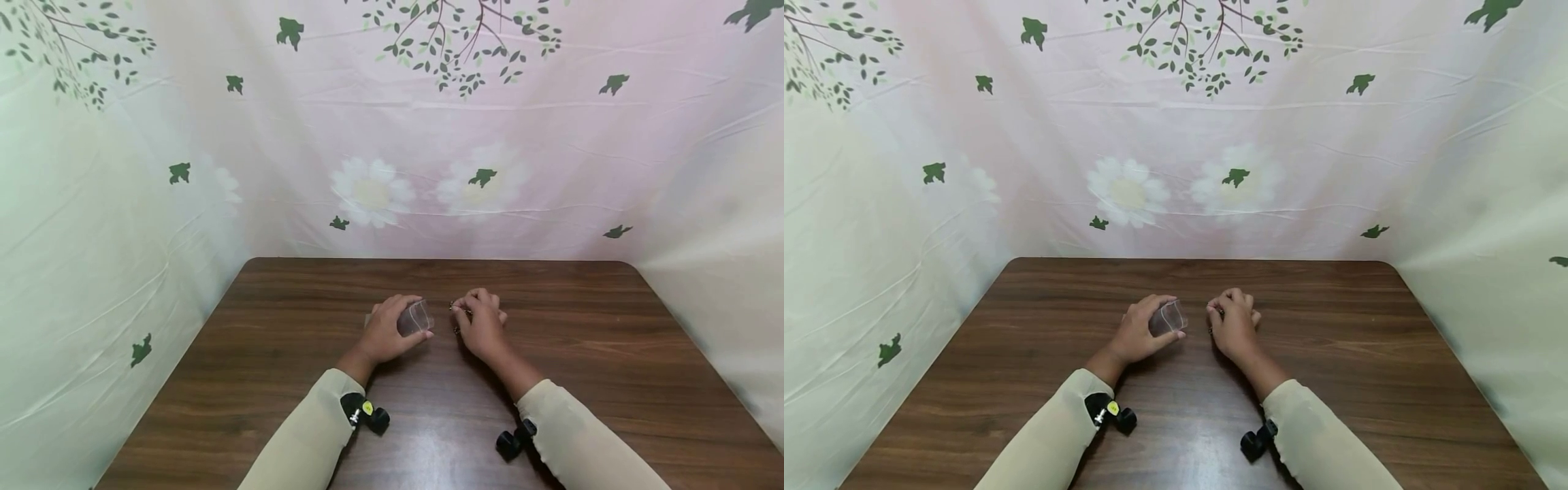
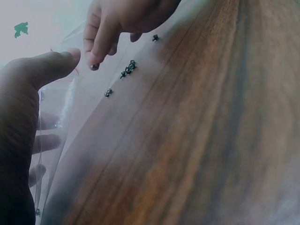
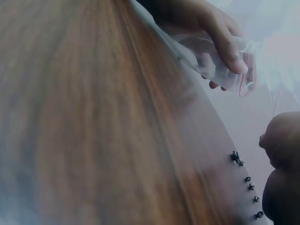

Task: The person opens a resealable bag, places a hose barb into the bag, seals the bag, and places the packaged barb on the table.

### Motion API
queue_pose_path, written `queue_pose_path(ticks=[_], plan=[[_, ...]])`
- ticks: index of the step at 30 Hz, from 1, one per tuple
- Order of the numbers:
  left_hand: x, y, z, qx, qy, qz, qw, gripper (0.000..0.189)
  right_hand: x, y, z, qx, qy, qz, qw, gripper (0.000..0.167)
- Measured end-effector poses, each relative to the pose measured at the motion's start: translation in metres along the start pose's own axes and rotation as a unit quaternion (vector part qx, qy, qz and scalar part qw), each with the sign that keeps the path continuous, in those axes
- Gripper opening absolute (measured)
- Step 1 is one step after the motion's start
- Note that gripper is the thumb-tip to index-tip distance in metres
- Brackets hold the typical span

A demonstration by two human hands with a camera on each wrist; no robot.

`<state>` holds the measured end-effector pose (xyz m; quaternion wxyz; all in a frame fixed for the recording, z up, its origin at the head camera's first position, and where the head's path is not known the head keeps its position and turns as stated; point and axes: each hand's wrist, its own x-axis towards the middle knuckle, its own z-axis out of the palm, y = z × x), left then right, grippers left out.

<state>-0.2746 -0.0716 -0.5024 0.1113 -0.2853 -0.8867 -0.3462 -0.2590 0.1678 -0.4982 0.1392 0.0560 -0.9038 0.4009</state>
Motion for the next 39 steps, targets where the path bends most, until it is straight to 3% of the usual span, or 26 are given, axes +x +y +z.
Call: queue_pose_path(ticks=[6, 14, 19, 26, 33, 39], plan=[[0.001, 0.0, 0.0, 0.002, -0.004, -0.002, 1.0, 0.071, -0.002, -0.004, 0.005, 0.037, 0.031, 0.008, 0.9988, 0.015], [0.0, 0.001, 0.0, 0.007, -0.001, 0.009, 0.9999, 0.07, -0.012, -0.017, 0.015, 0.072, 0.025, -0.087, 0.9933, 0.007], [0.0, 0.002, -0.001, -0.001, 0.0, 0.011, 0.9999, 0.069, -0.015, -0.021, 0.02, 0.068, 0.016, -0.117, 0.9907, 0.007], [0.0, 0.001, -0.001, -0.008, 0.001, 0.011, 0.9999, 0.069, -0.015, -0.018, 0.018, 0.077, 0.015, -0.111, 0.9908, 0.008], [-0.001, 0.002, -0.002, -0.003, 0.008, 0.015, 0.9999, 0.069, -0.01, -0.002, 0.006, 0.072, 0.061, -0.114, 0.989, 0.008], [-0.001, 0.003, -0.001, -0.002, 0.01, 0.015, 0.9998, 0.069, -0.007, 0.012, -0.008, 0.063, 0.078, -0.088, 0.9911, 0.008]])
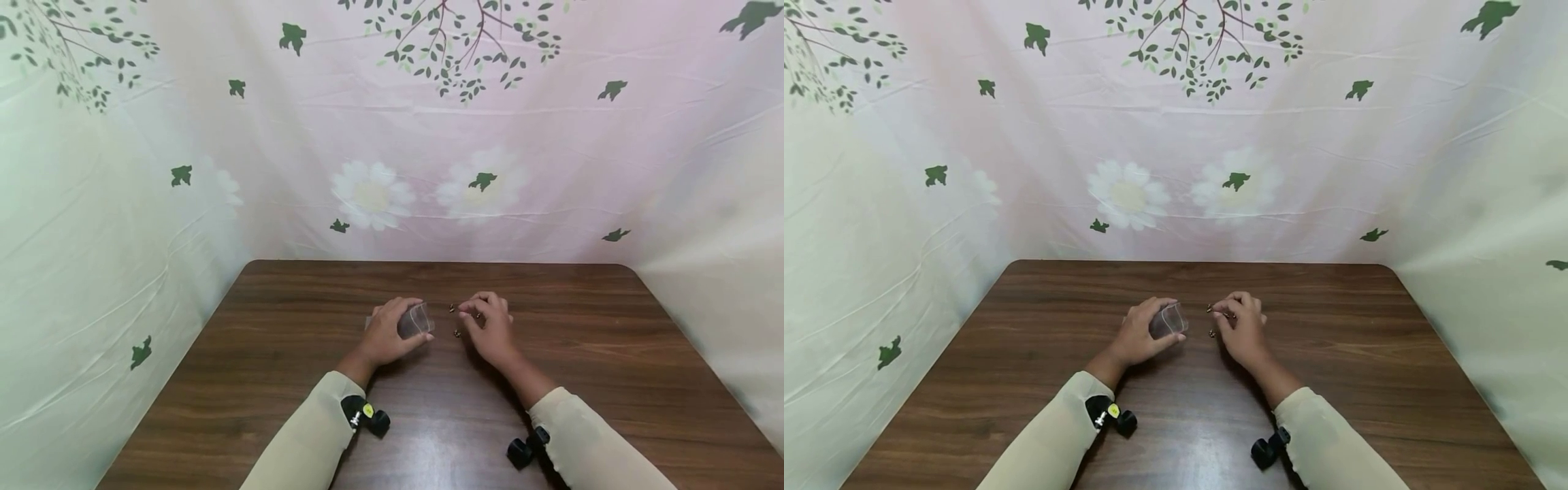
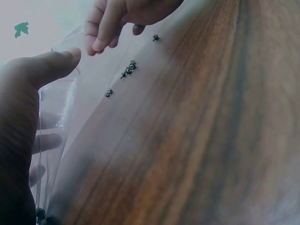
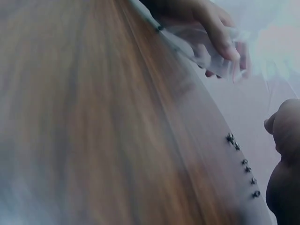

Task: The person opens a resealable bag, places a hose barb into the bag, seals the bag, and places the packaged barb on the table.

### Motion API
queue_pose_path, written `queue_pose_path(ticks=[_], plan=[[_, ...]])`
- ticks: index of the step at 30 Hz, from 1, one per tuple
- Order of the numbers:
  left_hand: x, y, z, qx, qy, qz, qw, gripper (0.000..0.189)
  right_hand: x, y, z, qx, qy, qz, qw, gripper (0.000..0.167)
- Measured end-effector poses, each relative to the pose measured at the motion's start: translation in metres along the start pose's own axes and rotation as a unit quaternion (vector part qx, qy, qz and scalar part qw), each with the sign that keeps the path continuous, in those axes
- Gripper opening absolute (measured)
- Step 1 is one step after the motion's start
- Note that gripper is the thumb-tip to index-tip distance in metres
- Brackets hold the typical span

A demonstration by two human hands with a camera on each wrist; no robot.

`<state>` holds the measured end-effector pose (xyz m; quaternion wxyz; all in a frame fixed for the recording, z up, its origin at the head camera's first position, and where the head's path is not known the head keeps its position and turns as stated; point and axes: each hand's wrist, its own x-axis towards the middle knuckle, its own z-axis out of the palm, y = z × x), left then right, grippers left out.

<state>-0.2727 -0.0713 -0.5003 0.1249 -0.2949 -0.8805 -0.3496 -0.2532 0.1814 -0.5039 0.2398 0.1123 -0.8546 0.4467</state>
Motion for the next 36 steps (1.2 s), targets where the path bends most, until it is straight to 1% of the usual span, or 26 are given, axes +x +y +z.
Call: queue_pose_path(ticks=[6, 10, 14, 20, 23, 28, 33, 36], plan=[[0.0, 0.002, -0.001, -0.002, -0.006, -0.001, 1.0, 0.069, 0.001, 0.009, -0.013, -0.03, -0.025, 0.053, 0.9978, 0.01], [0.0, 0.004, -0.002, -0.007, -0.011, -0.008, 0.9999, 0.07, 0.005, 0.017, -0.02, -0.057, -0.046, 0.097, 0.9926, 0.017], [0.0, 0.004, -0.003, -0.006, -0.009, -0.007, 0.9999, 0.07, 0.007, 0.024, -0.027, -0.069, -0.07, 0.121, 0.9878, 0.021], [-0.001, 0.002, -0.002, -0.005, -0.013, -0.01, 0.9999, 0.07, 0.008, 0.025, -0.031, -0.093, -0.116, 0.118, 0.9817, 0.024], [-0.002, 0.002, -0.002, -0.008, -0.017, -0.014, 0.9997, 0.07, 0.008, 0.024, -0.031, -0.101, -0.126, 0.12, 0.9796, 0.018], [-0.002, 0.001, -0.002, -0.011, -0.012, -0.01, 0.9998, 0.07, 0.009, 0.025, -0.03, -0.113, -0.124, 0.122, 0.9782, 0.009], [-0.003, 0.0, -0.002, -0.009, -0.015, -0.013, 0.9998, 0.072, 0.008, 0.025, -0.029, -0.118, -0.121, 0.127, 0.9773, 0.009], [-0.003, 0.001, -0.001, -0.011, -0.018, -0.015, 0.9997, 0.072, 0.007, 0.024, -0.027, -0.108, -0.106, 0.128, 0.9801, 0.01]])
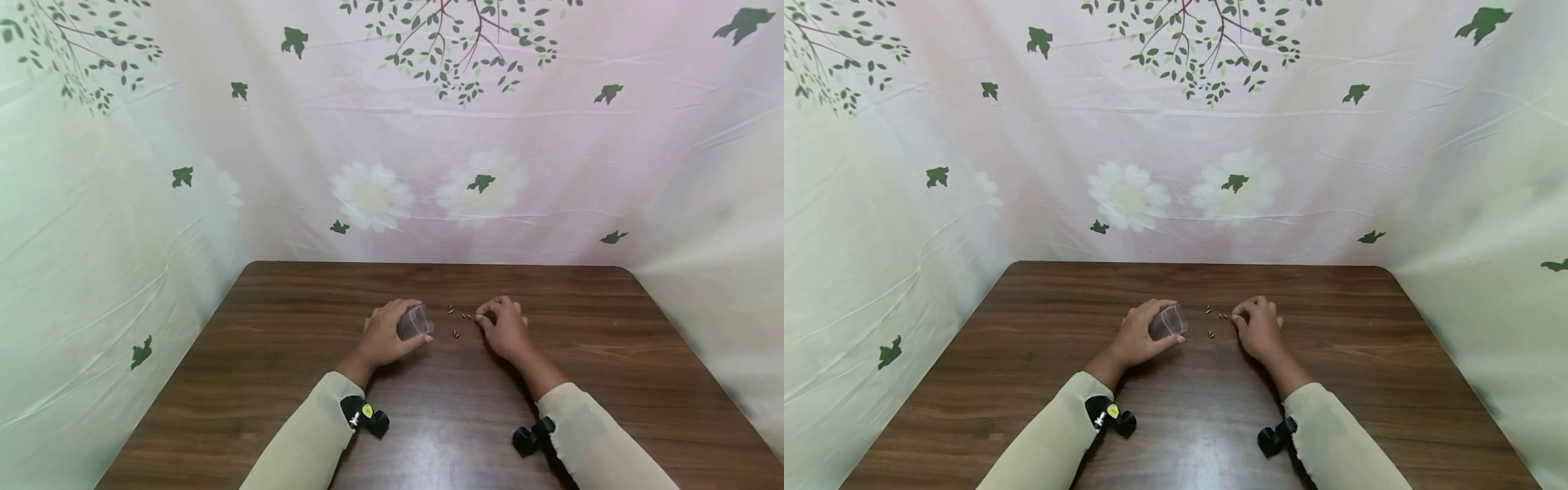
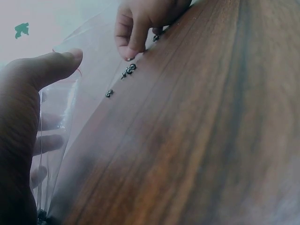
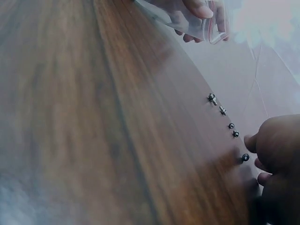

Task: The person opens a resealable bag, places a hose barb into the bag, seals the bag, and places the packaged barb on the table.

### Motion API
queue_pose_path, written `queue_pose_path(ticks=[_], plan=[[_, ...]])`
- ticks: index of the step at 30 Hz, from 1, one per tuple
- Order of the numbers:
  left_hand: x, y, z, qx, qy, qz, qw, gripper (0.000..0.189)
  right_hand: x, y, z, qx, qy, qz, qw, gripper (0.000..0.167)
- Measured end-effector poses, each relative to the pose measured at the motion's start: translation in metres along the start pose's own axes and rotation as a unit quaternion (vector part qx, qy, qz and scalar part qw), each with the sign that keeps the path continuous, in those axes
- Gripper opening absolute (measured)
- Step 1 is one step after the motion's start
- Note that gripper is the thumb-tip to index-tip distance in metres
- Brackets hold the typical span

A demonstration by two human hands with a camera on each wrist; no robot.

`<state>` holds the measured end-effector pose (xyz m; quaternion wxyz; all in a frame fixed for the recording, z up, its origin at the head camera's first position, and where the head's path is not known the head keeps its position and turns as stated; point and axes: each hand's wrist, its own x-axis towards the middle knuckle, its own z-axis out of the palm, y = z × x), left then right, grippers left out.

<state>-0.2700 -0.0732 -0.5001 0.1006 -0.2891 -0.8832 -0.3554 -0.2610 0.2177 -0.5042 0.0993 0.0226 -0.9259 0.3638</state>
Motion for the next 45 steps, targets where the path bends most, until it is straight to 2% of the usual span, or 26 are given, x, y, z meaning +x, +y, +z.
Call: queue_pose_path(ticks=[12, 17, 25, 31, 40, 45], plan=[[0.001, -0.003, 0.003, 0.004, 0.012, 0.014, 0.9998, 0.07, -0.011, -0.032, 0.021, 0.079, 0.051, -0.072, 0.9929, 0.011], [0.001, -0.002, 0.002, 0.002, 0.008, 0.016, 0.9998, 0.07, -0.014, -0.043, 0.034, 0.099, 0.076, -0.123, 0.9846, 0.006], [-0.001, -0.003, 0.001, 0.002, 0.007, 0.017, 0.9998, 0.07, -0.019, -0.058, 0.052, 0.122, 0.086, -0.192, 0.97, 0.004], [-0.002, -0.003, 0.002, 0.003, 0.003, 0.023, 0.9997, 0.069, -0.021, -0.064, 0.06, 0.126, 0.075, -0.2, 0.9686, 0.005], [-0.002, -0.003, 0.003, 0.006, 0.002, 0.022, 0.9997, 0.068, -0.024, -0.065, 0.057, 0.127, 0.064, -0.191, 0.9712, 0.006], [-0.002, -0.001, 0.001, 0.006, 0.008, 0.021, 0.9997, 0.069, -0.024, -0.056, 0.051, 0.122, 0.082, -0.193, 0.9701, 0.005]])
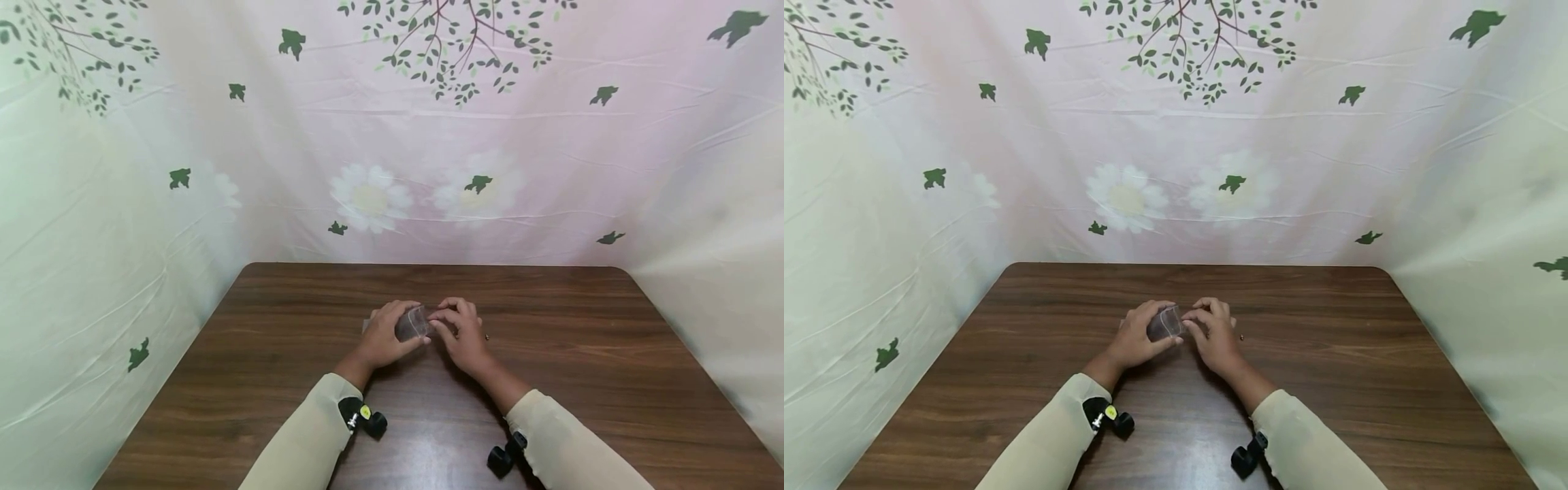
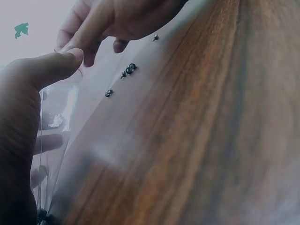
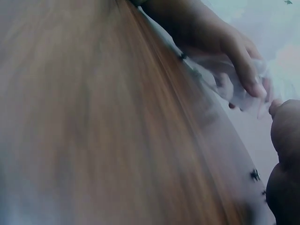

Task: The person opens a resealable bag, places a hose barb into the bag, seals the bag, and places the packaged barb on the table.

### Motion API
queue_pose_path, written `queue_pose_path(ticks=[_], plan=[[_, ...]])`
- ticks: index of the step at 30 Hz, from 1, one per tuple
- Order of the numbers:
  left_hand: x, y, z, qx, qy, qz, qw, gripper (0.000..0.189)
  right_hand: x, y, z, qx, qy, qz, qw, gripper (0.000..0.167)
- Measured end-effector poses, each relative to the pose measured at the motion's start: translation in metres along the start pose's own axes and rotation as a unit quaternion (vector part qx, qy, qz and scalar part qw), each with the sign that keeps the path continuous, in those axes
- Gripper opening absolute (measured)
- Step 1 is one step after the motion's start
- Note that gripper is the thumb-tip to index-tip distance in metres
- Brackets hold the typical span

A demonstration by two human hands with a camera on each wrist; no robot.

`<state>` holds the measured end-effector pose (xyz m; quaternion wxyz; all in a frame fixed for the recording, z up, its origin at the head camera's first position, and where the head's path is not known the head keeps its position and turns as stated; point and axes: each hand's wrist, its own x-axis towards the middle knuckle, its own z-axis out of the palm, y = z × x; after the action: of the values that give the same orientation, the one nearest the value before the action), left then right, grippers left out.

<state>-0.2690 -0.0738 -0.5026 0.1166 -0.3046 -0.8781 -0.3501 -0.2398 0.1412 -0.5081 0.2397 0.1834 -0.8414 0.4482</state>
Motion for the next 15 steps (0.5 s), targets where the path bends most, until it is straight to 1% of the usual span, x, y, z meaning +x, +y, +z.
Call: queue_pose_path(ticks=[4, 12, 15], plan=[[0.0, 0.001, -0.001, 0.001, -0.001, -0.002, 1.0, 0.07, -0.002, 0.009, -0.012, -0.005, 0.015, 0.006, 0.9999, 0.004], [-0.001, 0.0, -0.001, -0.005, -0.006, -0.016, 0.9998, 0.071, -0.006, 0.027, -0.042, -0.023, 0.022, 0.038, 0.9988, 0.005], [-0.002, 0.0, -0.001, -0.007, -0.006, -0.013, 0.9999, 0.071, -0.008, 0.033, -0.051, -0.025, 0.021, 0.051, 0.9982, 0.005]])
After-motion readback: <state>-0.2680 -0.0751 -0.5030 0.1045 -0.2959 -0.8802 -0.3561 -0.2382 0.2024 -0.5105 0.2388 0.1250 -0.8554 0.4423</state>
